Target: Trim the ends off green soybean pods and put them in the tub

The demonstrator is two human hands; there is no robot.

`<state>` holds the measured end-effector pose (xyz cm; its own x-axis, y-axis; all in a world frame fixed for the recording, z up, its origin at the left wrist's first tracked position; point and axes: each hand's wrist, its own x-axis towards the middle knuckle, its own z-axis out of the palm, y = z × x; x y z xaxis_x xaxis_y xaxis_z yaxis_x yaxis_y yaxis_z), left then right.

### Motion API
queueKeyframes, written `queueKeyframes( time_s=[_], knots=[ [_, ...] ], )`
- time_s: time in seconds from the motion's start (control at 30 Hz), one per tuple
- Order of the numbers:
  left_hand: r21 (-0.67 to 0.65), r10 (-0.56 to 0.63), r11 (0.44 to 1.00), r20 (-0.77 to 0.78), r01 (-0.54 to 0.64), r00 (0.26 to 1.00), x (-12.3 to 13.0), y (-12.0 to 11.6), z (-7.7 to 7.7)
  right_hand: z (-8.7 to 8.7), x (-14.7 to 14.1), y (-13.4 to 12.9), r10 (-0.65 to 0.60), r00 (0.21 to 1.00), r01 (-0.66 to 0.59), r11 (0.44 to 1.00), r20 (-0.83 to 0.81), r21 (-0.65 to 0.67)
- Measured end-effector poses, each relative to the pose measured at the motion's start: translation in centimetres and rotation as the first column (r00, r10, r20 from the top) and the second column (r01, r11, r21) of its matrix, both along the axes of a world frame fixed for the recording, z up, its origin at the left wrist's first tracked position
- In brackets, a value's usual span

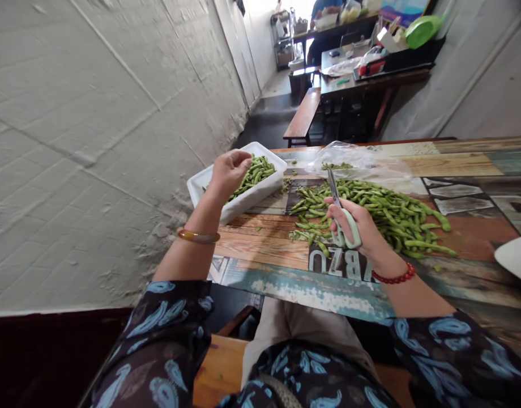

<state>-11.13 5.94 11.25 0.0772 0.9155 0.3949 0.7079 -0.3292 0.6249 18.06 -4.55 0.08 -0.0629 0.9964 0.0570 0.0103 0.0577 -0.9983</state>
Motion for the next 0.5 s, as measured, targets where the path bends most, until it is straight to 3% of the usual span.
queueKeyframes(
  time_s=[0.23, 0.37, 0.5],
  knots=[
    [-0.229, -0.321, 0.915, 0.084, 0.332, 0.943, 6.8, -5.3, -6.4, 0.6, 0.8, 0.7, -0.07, 0.997, 0.07, 0.998, -0.04, -0.002],
    [-0.291, -0.432, 0.869, -0.049, 0.4, 0.901, 8.4, -5.7, -9.2, 0.8, 0.8, 0.8, -0.076, 0.996, 0.075, 0.997, -0.045, -0.025],
    [-0.304, -0.508, 0.849, -0.237, 0.433, 0.828, 9.0, -4.9, -10.5, 0.8, 0.4, 0.8, -0.077, 0.997, 0.076, 0.996, -0.026, -0.049]
  ],
)
